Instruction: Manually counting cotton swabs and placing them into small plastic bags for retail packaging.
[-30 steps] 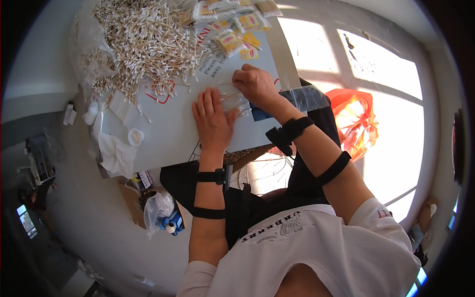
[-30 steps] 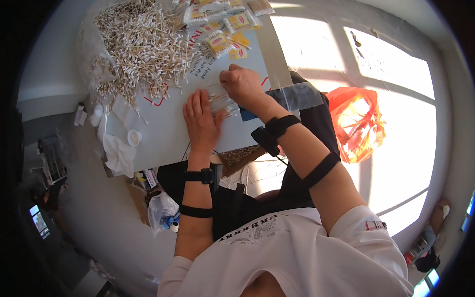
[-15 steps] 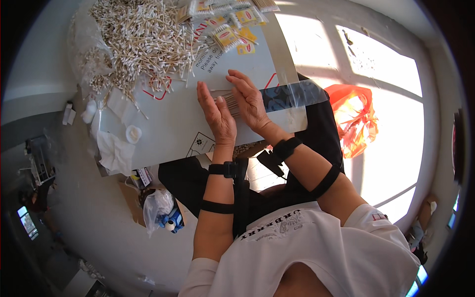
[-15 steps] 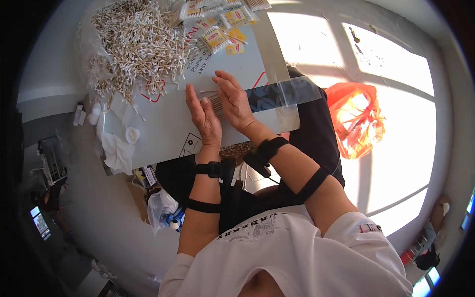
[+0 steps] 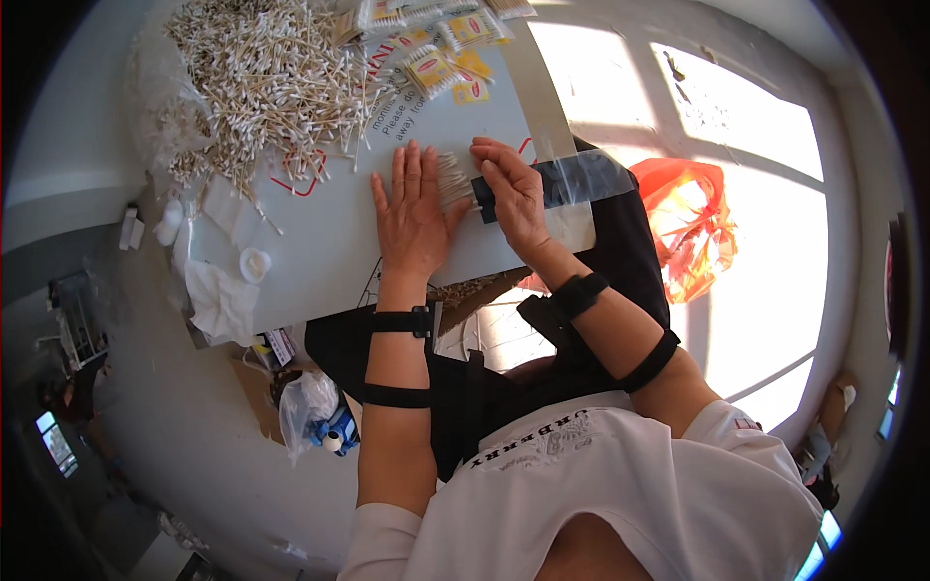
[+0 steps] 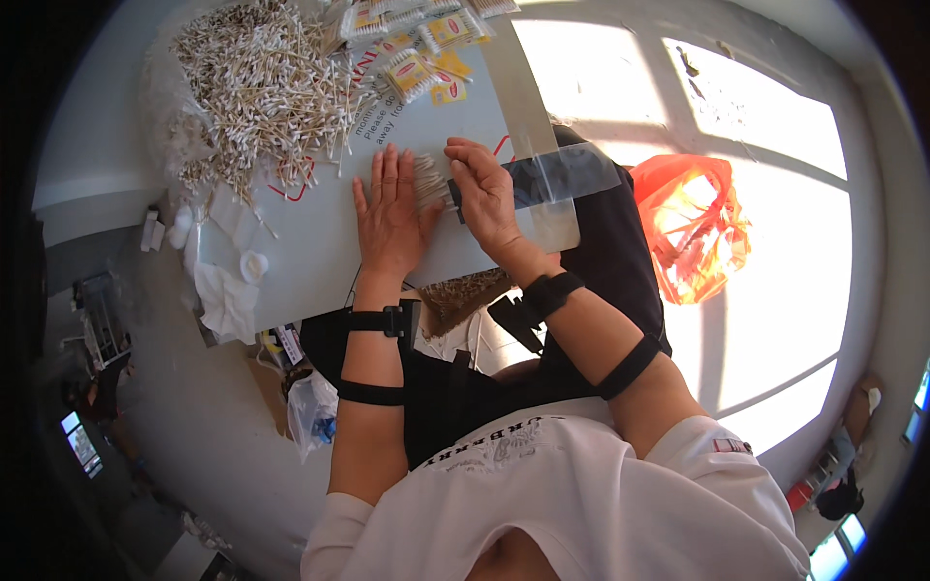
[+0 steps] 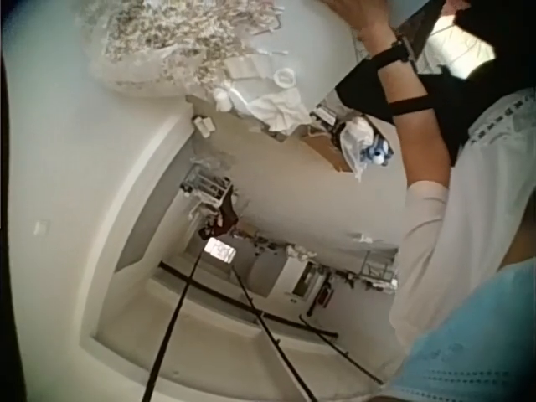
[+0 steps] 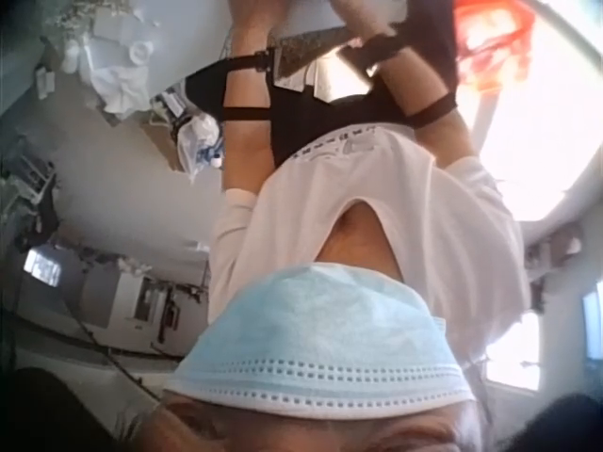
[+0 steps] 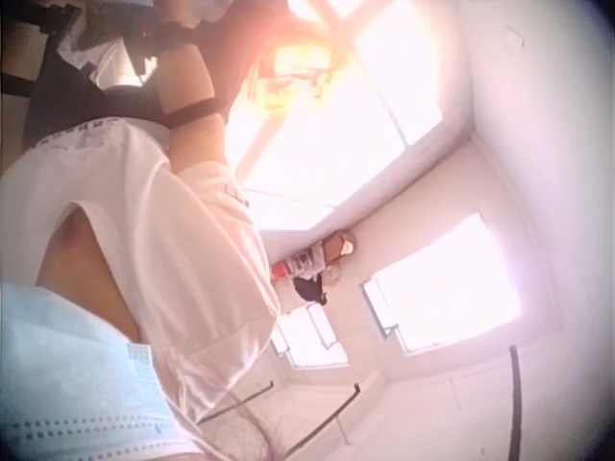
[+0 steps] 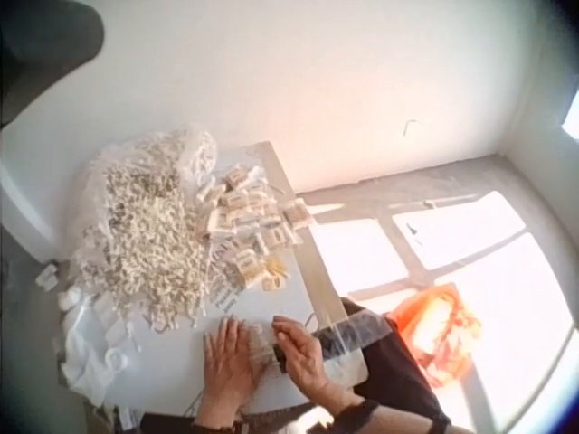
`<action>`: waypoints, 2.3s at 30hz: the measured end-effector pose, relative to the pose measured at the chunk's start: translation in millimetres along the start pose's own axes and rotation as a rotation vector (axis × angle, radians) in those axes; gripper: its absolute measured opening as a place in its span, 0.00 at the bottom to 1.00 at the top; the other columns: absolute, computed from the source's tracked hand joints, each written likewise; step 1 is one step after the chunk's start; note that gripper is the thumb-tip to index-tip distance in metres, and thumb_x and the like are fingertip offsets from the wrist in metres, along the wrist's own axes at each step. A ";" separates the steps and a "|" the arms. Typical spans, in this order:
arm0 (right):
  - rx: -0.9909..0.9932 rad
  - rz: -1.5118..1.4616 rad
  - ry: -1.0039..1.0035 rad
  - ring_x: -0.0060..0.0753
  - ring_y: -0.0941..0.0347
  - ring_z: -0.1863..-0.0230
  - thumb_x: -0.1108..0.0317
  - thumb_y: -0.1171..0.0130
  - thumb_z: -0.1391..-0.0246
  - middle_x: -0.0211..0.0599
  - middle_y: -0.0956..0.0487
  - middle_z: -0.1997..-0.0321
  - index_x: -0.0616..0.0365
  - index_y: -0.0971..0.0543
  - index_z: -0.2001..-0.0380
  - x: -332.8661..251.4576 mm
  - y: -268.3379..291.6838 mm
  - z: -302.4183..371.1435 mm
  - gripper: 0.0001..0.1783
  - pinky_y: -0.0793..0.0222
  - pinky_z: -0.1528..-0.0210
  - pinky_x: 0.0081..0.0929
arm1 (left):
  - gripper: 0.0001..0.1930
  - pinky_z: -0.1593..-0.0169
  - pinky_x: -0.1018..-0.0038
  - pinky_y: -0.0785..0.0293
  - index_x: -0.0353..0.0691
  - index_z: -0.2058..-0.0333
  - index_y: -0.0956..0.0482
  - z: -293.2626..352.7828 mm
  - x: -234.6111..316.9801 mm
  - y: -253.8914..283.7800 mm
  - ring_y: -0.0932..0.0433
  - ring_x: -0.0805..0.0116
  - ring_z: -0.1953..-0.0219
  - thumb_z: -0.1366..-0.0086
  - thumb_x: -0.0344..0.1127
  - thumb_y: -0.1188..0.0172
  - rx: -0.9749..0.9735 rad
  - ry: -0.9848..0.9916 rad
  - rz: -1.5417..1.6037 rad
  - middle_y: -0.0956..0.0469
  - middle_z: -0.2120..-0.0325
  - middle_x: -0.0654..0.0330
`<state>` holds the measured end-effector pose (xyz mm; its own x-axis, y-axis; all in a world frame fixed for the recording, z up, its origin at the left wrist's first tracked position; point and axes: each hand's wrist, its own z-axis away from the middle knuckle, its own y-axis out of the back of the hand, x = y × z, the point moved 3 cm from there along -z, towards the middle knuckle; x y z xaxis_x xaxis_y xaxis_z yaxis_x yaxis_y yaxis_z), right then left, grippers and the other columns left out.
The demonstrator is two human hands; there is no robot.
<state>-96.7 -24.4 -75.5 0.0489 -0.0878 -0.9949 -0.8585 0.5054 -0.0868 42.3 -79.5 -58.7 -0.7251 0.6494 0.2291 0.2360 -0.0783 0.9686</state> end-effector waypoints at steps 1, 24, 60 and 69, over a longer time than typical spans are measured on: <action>0.001 0.009 0.012 0.28 0.32 0.42 0.72 0.52 0.35 0.39 0.26 0.42 0.66 0.23 0.53 -1.2 -1.5 3.0 0.13 0.38 0.39 0.23 | 0.42 0.30 0.48 0.63 0.41 0.32 0.49 -0.5 -2.8 2.0 0.54 0.57 0.28 0.39 0.51 0.42 -0.002 0.002 0.000 0.50 0.31 0.54; 0.034 0.024 0.108 0.28 0.33 0.41 0.70 0.53 0.33 0.39 0.28 0.39 0.65 0.26 0.47 -0.7 -3.5 7.3 0.16 0.39 0.38 0.23 | 0.42 0.29 0.50 0.65 0.38 0.33 0.46 34.6 11.1 2.6 0.56 0.60 0.28 0.41 0.49 0.38 -0.118 -0.083 0.034 0.50 0.30 0.55; -0.039 0.447 0.243 0.44 0.25 0.60 0.81 0.43 0.53 0.43 0.26 0.57 0.64 0.23 0.64 -5.7 -3.1 -2.5 0.10 0.28 0.58 0.29 | 0.03 0.58 0.65 0.36 0.42 0.74 0.26 -28.6 -18.8 31.8 0.30 0.61 0.62 0.47 0.25 0.43 0.164 -0.186 0.029 0.29 0.73 0.63; -0.081 0.578 0.335 0.45 0.27 0.57 0.78 0.38 0.57 0.40 0.26 0.57 0.59 0.21 0.65 -16.4 -10.0 -9.4 0.12 0.28 0.57 0.33 | 0.06 0.57 0.63 0.34 0.42 0.73 0.27 -23.0 -18.5 25.0 0.29 0.58 0.61 0.48 0.27 0.38 0.078 -0.120 0.046 0.28 0.71 0.61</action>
<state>-93.8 -36.0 -57.8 -0.5802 -0.0910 -0.8094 -0.7351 0.4864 0.4722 46.8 -110.9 -36.5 -0.6309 0.7326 0.2556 0.3202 -0.0543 0.9458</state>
